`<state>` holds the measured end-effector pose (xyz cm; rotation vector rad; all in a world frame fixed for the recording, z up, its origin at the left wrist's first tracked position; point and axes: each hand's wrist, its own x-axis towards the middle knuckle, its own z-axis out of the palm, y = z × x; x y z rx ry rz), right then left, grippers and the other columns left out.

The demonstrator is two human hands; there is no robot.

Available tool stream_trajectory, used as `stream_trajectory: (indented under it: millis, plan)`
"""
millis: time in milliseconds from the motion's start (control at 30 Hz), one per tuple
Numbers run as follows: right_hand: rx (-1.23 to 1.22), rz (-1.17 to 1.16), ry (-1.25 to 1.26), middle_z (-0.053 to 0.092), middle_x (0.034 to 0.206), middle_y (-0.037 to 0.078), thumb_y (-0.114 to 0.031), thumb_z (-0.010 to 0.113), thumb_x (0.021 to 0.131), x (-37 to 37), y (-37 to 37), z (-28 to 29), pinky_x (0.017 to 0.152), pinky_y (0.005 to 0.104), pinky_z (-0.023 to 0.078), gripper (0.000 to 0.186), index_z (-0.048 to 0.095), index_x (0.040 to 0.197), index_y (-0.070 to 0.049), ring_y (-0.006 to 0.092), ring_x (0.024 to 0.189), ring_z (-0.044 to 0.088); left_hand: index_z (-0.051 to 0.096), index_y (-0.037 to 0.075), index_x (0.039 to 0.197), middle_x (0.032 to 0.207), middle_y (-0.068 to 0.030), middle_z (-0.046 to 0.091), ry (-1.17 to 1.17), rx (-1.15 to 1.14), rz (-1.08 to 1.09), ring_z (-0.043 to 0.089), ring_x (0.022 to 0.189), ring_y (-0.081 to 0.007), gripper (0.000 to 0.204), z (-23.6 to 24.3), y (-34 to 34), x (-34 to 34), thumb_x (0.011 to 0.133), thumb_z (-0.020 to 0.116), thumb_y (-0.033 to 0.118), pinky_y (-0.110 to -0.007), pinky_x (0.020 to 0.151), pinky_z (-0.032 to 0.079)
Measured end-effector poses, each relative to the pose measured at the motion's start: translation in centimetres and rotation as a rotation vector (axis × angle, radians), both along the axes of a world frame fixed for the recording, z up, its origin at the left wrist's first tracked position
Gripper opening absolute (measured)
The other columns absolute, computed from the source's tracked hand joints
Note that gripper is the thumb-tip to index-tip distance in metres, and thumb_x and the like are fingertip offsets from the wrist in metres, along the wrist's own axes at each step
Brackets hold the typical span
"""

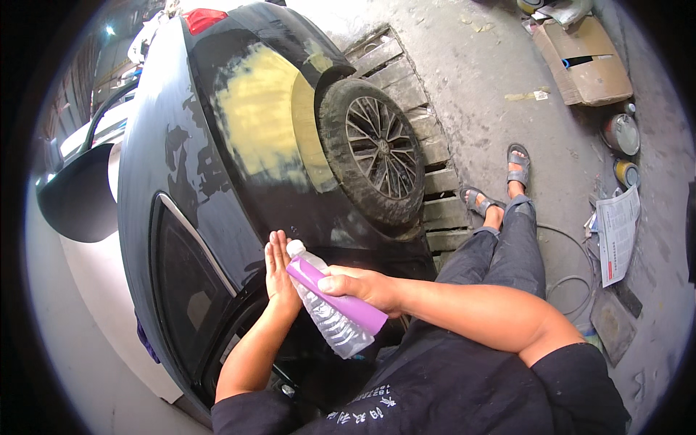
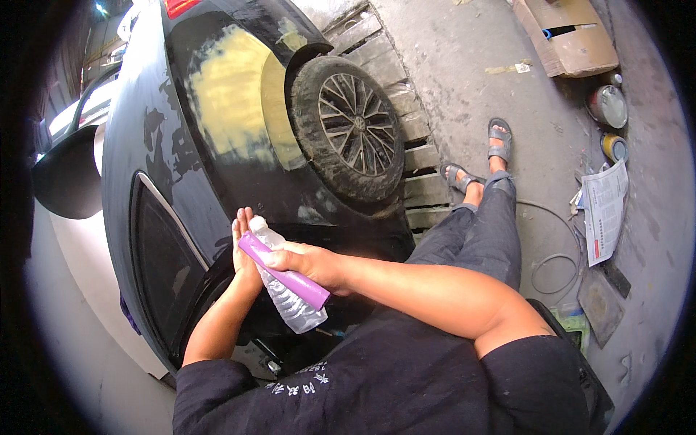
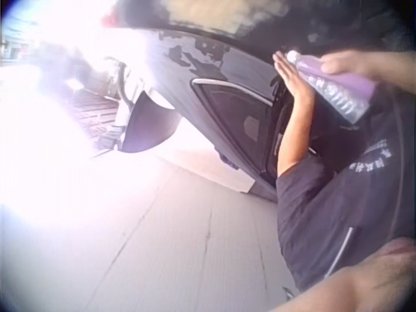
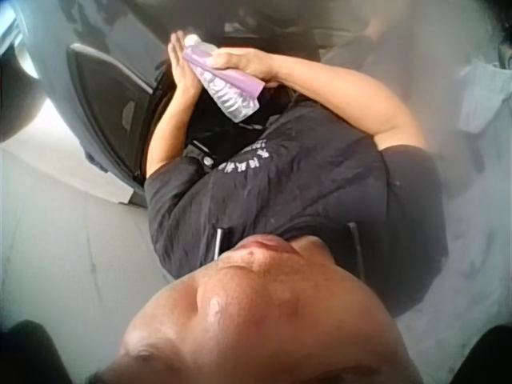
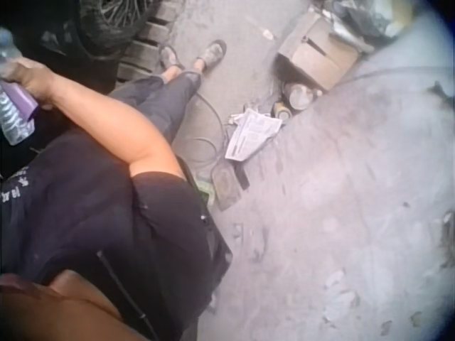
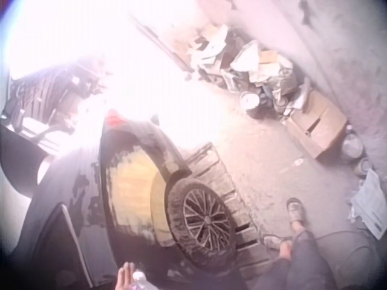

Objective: The person wet sands a repaired patch on a car using a purple sanding block and a plastic water bottle. The person pours water over the surface while rubbing the patch with the block and wiping the area by hand.

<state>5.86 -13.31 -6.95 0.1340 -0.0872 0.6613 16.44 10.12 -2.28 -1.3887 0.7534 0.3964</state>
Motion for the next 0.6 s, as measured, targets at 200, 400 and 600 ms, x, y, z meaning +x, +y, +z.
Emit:
stream_trajectory:
  millis: [200,400,600]
  plan:
    - [-0.044,0.008,-0.062,0.060,0.113,0.005,-0.045,0.061,0.097,0.1,0.6,-0.4,0.086,0.0286,0.050,0.065,0.046,0.145,-0.004,0.0099,0.097,0.058,0.021,-0.002,0.159,0.167,-0.0242,0.014,-0.119,-0.348,0.115,0.008,0.156,-0.0392,0.100,0.8,-6.8,10.3,0.094,0.041,0.071,-0.050,0.126,0.004]
    - [-0.198,-0.010,-0.002,0.060,0.114,0.006,-0.046,0.062,0.096,-1.4,-0.5,-3.2,0.088,0.0289,0.049,0.064,0.048,0.141,-0.002,0.0111,0.100,0.058,0.019,0.001,0.160,0.170,-0.0158,0.012,0.000,-0.563,0.148,0.004,0.158,-0.0312,0.090,-5.9,-6.2,9.6,0.099,0.042,0.062,-0.048,0.126,0.003]
    - [-0.218,0.052,0.052,0.060,0.118,0.005,-0.046,0.061,0.097,-3.3,-2.3,-6.2,0.091,0.0300,0.049,0.065,0.046,0.144,-0.003,0.0125,0.103,0.059,0.035,0.003,0.156,0.166,-0.0146,0.025,0.265,-0.299,-0.047,0.012,0.156,-0.0341,0.084,-13.2,-3.2,-1.1,0.095,0.048,0.060,-0.051,0.126,0.005]
